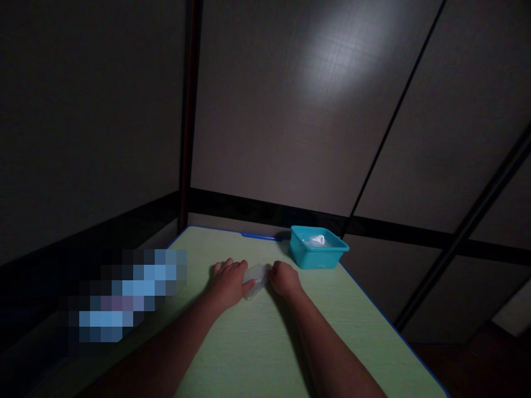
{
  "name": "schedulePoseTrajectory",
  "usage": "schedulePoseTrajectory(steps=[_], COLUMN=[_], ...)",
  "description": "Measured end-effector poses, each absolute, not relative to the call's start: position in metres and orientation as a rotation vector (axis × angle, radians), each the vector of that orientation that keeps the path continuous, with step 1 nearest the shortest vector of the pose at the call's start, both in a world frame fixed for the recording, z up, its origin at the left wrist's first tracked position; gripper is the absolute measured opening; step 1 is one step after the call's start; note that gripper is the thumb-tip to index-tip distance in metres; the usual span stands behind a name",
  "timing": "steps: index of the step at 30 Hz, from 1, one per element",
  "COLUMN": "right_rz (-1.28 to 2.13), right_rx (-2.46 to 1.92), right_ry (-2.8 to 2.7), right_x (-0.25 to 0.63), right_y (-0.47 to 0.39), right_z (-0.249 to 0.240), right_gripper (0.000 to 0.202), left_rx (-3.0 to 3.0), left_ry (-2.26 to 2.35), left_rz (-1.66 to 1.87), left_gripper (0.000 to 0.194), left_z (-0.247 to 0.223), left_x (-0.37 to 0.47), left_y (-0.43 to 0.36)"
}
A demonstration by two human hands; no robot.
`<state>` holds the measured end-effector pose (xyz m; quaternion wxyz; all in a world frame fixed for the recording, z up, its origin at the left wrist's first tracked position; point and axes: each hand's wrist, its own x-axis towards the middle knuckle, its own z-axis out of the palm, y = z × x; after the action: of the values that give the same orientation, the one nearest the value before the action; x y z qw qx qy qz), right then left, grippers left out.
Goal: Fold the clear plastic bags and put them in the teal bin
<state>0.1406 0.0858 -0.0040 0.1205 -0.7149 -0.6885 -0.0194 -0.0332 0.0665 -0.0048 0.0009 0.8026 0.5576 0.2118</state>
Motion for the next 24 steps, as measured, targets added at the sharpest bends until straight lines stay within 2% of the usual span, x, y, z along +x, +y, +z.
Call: schedulePoseTrajectory(steps=[16, 20, 24], right_rz=[-0.080, -0.084, -0.068], right_rx=[-2.097, -2.077, -2.066], right_ry=[-2.016, -2.037, -2.041], right_x=[0.1408, 0.1413, 0.1427], right_y=[0.0913, 0.0911, 0.0916], right_z=[-0.0063, -0.0075, -0.0080], right_gripper=[0.025, 0.026, 0.024], left_rx=[2.506, 2.511, 2.632], left_ry=[1.784, 1.759, 1.513], left_rz=[0.628, 0.716, 0.696], left_gripper=[0.025, 0.032, 0.043], left_z=[-0.0031, 0.0011, -0.0027], left_x=[-0.0328, -0.0317, -0.0328], left_y=[0.0658, 0.0619, 0.0617])
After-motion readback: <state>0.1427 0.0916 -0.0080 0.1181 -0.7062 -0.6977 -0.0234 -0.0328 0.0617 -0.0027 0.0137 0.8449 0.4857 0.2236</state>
